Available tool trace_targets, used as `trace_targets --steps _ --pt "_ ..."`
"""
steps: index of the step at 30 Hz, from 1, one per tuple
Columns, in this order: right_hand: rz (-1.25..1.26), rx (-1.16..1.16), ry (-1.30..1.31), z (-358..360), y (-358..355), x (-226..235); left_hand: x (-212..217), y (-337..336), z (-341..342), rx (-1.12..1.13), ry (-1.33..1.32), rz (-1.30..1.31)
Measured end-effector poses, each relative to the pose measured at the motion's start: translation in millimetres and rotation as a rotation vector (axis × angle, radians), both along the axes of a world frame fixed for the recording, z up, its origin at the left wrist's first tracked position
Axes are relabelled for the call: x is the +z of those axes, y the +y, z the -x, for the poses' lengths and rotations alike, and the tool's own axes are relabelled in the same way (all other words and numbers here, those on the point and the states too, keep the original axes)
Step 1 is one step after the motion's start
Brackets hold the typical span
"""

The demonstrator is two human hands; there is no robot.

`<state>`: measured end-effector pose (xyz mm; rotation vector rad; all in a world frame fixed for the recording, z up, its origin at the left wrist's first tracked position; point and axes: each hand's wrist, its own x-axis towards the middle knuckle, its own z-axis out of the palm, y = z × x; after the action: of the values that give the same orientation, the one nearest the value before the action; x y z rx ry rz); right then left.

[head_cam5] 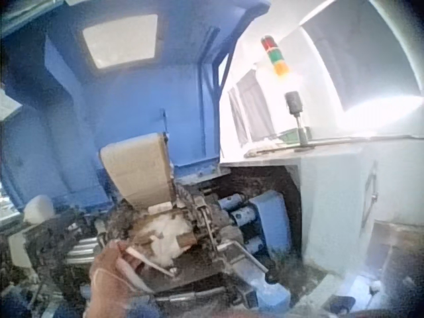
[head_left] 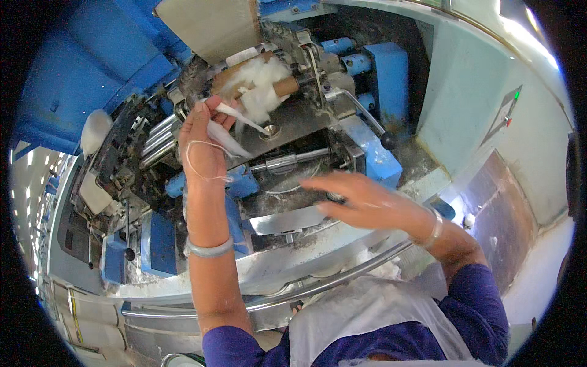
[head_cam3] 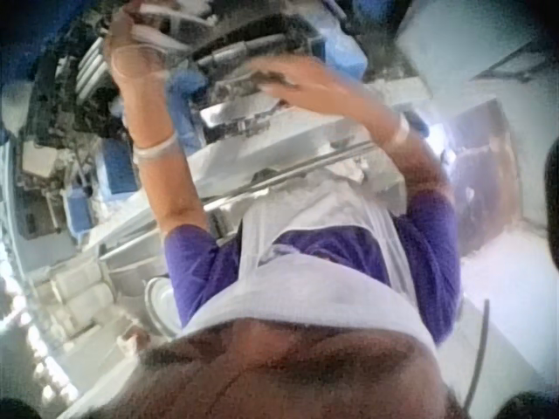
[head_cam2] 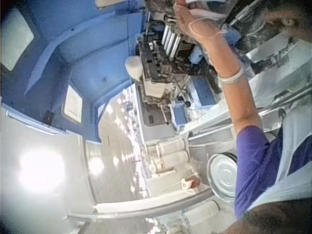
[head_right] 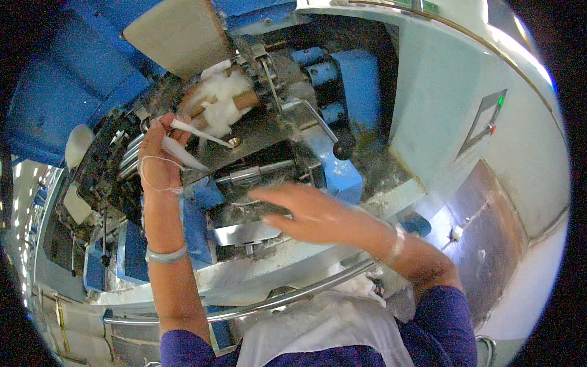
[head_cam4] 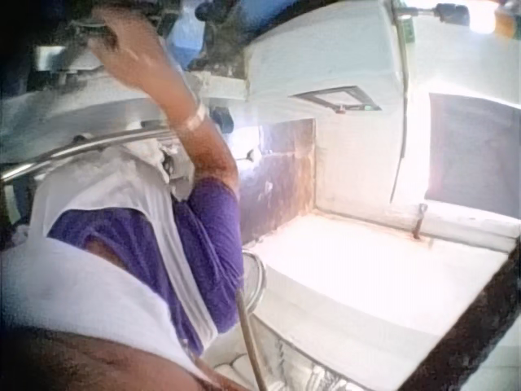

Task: The person removes a bundle of white yarn from a large container, walks to a textile machine, and threads the yarn through multiple rollers and guides. The person then winds the yarn onto a spindle and adjusts the machine components to continue the process.

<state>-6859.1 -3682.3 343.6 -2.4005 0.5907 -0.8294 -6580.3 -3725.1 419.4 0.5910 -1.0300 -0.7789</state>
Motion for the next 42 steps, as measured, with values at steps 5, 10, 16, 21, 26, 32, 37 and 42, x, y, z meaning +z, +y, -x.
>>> trace_targets --steps 5,10,16,21,26,32,37,42 --pt "0.195 -0.412 0.342 -98.7 -68.6 -27.9 3.4 1.2 2.8 0.116 -0.098 0.019" --pt "0.288 -0.514 0.331 -107.6 -94.8 -50.1 -1.3 0.3 6.7 0.209 -0.168 -0.017" --pt "0.123 -0.381 0.191 -118.7 -117.2 -55.3 -10.9 -9.2 9.6 0.237 -0.258 0.017" --pt "-0.076 -0.294 0.275 -123.0 -124.3 -49.8 -19.2 -18.2 -1.1 0.111 -0.078 -0.003" --pt "-0.355 -0.283 0.269 -121.7 -131.7 -50.3 -21.8 -22.3 -11.3 0.093 -0.050 0.012" --pt "-0.458 -0.249 -0.291 -118.5 -128.5 -74.3 -31.6 -26.0 -12.2 -0.048 0.008 -0.063" --pt "-0.323 -0.352 -0.241 -92.7 -80.1 -60.8 -44.5 -31.8 -27.0 -0.115 -0.089 -0.240" --pt "-0.231 -0.134 -0.127 -27.5 -4.5 -33.1 -59.2 -35.7 -17.1 0.020 -0.467 -0.453"
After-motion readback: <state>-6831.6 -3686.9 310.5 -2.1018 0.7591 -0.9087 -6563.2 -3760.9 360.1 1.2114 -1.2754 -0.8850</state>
